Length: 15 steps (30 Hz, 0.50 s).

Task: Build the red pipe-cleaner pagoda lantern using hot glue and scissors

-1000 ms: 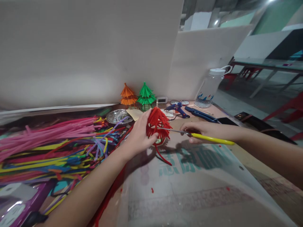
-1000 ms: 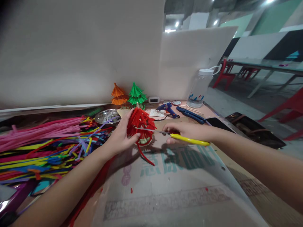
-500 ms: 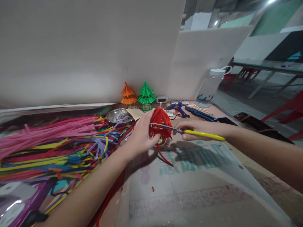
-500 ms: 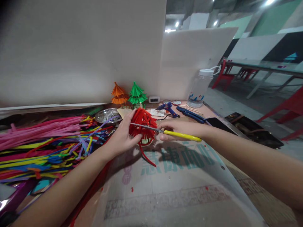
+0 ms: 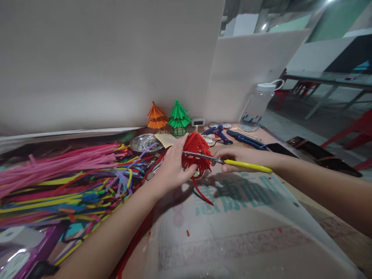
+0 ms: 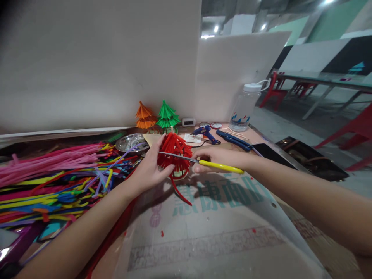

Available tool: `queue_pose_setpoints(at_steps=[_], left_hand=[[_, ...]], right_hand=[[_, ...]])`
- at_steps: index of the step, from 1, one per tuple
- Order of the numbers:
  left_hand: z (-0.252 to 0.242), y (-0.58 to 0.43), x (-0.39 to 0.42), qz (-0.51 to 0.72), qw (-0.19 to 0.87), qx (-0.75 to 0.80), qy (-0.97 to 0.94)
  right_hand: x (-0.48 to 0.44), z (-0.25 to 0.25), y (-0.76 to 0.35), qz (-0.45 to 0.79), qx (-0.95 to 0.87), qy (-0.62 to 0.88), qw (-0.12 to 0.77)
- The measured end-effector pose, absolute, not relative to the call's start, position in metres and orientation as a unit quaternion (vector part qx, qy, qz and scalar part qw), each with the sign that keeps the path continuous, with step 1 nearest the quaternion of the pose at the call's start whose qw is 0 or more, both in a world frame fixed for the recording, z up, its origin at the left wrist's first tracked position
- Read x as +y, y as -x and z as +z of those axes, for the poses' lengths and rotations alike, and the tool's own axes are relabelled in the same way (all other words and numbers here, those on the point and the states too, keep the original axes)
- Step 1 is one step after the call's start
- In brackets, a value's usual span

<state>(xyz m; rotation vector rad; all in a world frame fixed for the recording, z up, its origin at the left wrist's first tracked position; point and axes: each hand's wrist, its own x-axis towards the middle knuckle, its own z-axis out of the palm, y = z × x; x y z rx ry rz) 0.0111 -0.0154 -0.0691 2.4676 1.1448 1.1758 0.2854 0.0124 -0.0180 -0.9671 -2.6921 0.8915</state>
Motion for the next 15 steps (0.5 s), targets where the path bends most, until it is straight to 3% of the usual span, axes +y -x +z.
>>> queue_pose_setpoints(at_steps=[15], left_hand=[[-0.0748,-0.0114,-0.0132,0.407,0.108,0.389,-0.819]], right_hand=[[0.0080,-0.0212,-0.2853,0.304,-0.889,0.333,0.082]])
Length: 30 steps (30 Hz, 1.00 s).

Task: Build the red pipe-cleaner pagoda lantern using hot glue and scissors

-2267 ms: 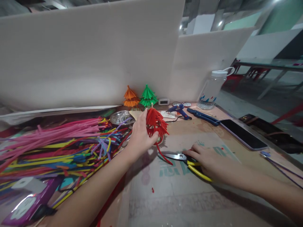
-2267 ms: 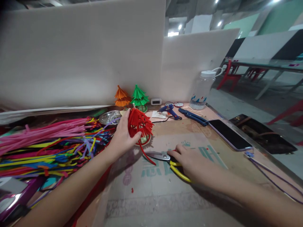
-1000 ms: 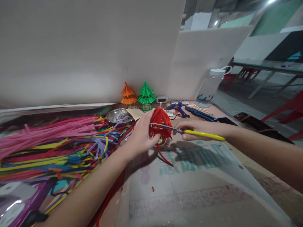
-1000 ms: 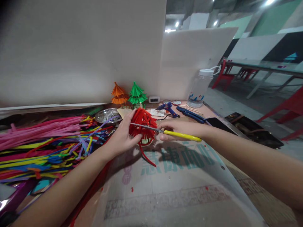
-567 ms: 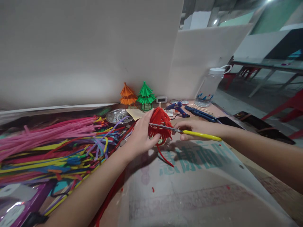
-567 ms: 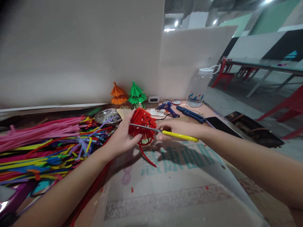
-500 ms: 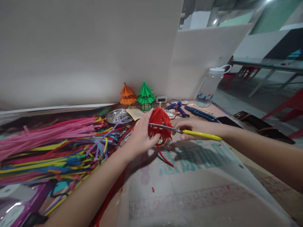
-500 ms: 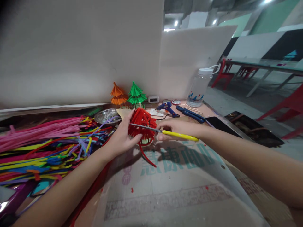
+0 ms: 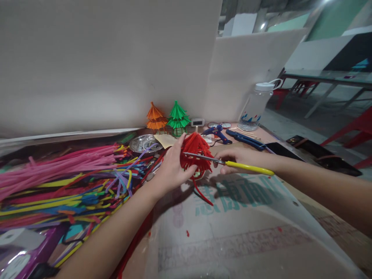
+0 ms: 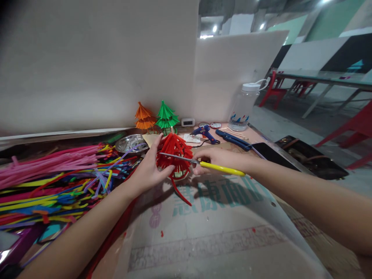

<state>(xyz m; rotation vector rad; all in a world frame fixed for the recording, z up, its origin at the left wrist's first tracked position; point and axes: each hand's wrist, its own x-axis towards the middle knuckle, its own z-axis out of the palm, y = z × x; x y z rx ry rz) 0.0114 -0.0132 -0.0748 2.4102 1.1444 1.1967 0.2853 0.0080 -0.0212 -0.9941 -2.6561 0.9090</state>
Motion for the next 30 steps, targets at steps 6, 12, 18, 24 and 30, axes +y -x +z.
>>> queue_pose_setpoints(at_steps=[6,12,18,24,30], left_hand=[[-0.074,-0.011,-0.013,0.418,0.159,0.379,-0.810],[-0.078,-0.010,-0.008,0.426,0.184,0.361,-0.808],[-0.066,0.005,-0.005,0.414,0.170,0.377,-0.811],[-0.018,0.025,-0.030,0.287,0.092,0.502,-0.811],[-0.045,0.002,-0.061,-0.027,0.103,0.476,-0.873]], right_hand=[[0.005,-0.017,-0.283,0.305,-0.883,0.347,0.082],[-0.005,-0.015,-0.282,0.312,-0.873,0.370,0.061],[-0.013,-0.040,-0.316,0.375,-0.829,0.387,0.152],[0.005,-0.071,-0.350,0.185,-0.777,0.562,0.214],[0.012,-0.091,-0.347,0.102,-0.800,0.569,0.161]])
